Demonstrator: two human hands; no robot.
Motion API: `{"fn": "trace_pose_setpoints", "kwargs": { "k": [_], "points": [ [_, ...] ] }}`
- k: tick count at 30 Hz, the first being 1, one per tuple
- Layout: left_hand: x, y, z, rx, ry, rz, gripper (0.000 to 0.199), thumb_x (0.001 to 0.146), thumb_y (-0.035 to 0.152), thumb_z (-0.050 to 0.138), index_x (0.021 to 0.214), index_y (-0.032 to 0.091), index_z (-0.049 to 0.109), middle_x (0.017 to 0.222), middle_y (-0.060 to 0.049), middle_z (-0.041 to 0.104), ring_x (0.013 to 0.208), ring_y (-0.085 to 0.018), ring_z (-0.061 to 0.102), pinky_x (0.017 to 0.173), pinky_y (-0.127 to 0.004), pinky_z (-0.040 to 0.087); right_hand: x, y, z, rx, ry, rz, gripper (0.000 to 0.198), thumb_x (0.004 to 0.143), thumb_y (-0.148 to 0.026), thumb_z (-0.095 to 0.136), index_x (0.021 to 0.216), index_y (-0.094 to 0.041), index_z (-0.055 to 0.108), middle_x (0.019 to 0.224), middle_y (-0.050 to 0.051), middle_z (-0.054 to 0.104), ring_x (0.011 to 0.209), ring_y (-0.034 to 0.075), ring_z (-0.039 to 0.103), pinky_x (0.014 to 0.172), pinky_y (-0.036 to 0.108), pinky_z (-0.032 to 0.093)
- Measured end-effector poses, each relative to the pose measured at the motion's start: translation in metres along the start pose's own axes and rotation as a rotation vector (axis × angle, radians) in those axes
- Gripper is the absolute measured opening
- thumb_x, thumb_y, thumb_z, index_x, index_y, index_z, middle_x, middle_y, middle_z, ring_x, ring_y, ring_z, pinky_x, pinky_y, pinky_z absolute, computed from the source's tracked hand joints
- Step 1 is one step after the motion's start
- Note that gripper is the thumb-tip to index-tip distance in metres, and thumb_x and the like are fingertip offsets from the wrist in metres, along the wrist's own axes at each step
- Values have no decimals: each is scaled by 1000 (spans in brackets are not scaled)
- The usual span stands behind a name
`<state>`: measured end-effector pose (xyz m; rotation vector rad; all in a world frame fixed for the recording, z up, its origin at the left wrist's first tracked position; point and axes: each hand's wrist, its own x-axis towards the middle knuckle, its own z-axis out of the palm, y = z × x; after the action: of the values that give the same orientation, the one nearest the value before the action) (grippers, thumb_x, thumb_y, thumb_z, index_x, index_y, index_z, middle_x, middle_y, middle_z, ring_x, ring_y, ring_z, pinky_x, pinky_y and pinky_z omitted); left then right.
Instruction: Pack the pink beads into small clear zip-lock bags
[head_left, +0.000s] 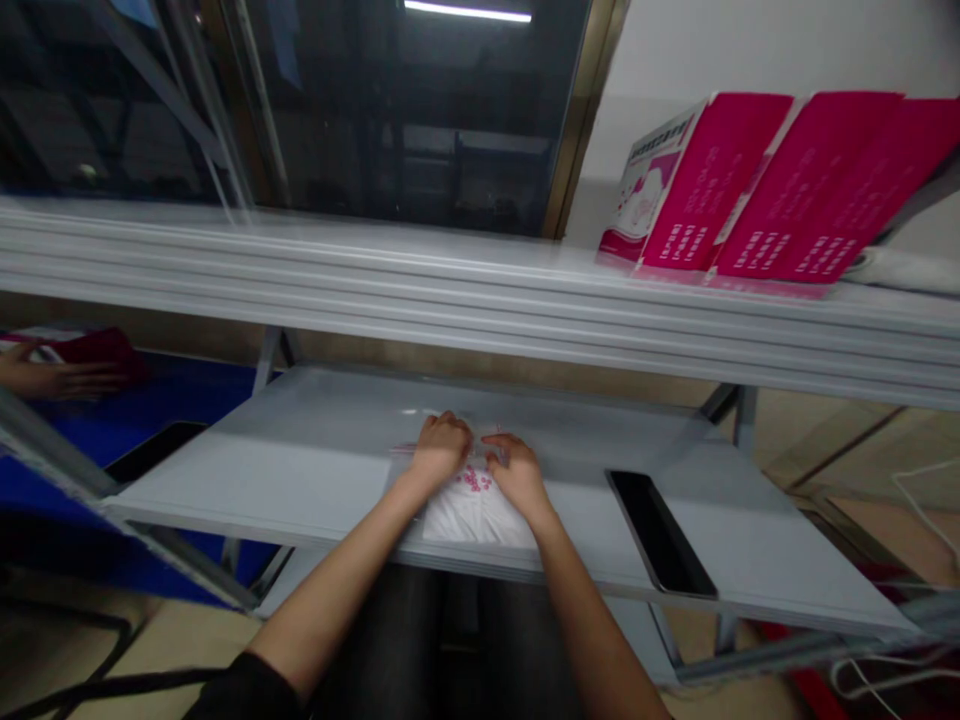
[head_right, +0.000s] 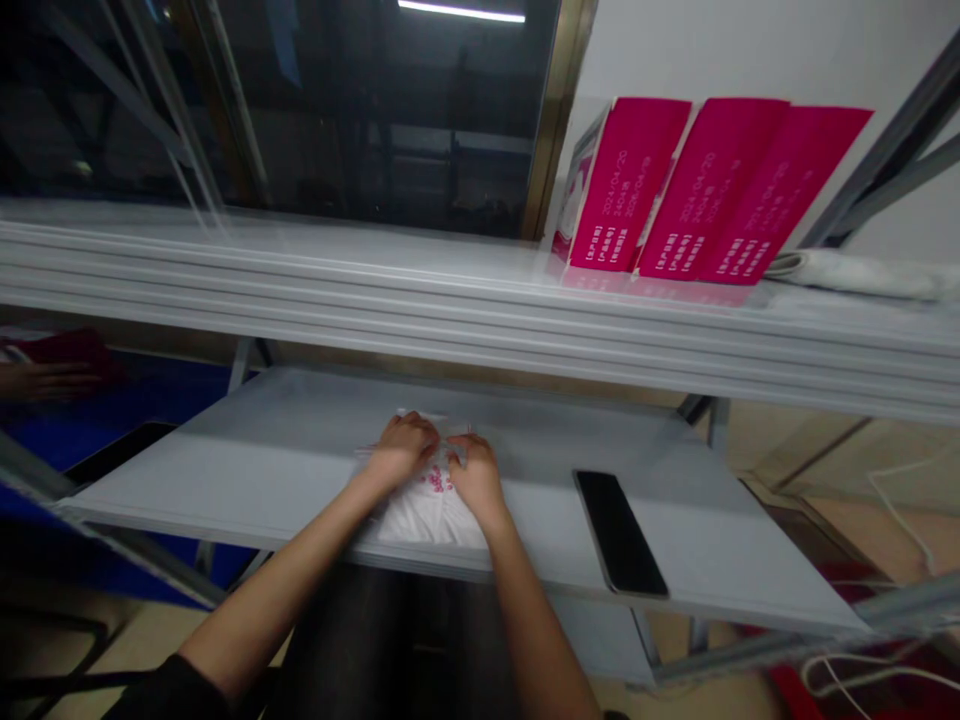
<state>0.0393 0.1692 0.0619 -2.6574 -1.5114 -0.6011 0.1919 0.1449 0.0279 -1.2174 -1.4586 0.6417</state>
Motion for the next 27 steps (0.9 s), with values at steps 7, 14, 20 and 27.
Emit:
{"fn": "trace_pose_setpoints", "kwargs": {
  "k": [7,14,20,27],
  "points": [
    [-10,1,-10,-81,261,36,17,92,18,56,90,17,73,97,-9,75,92,-23,65,87,-39,48,-18,-6,-27,284,165,243,28,74,-39,60,89,-16,69,92,11,69,78,21,63,70,34,53],
    [-83,34,-23,-177,446,239,19,94,19,53,105,22,69,102,-5,75,84,-19,63,73,-33,46,-64,-40,-48,615,-37,441,42,62,-52,79,63,-13,63,63,4,59,56,13,53,51,25,45],
    [-139,51,-28,-487,408,214,22,86,8,59,100,23,66,94,-4,73,82,-18,63,75,-33,48,-113,-56,-62,804,-292,627,35,63,-44,85,71,-12,72,62,3,61,57,11,54,53,22,43],
    [-157,76,-36,-810,245,-176,11,84,21,52,73,20,56,65,0,58,62,-15,57,58,-24,45,-142,-52,-43,605,-396,652,43,62,-50,82,58,-14,59,49,-2,54,40,6,43,41,18,31]
  ]
}}
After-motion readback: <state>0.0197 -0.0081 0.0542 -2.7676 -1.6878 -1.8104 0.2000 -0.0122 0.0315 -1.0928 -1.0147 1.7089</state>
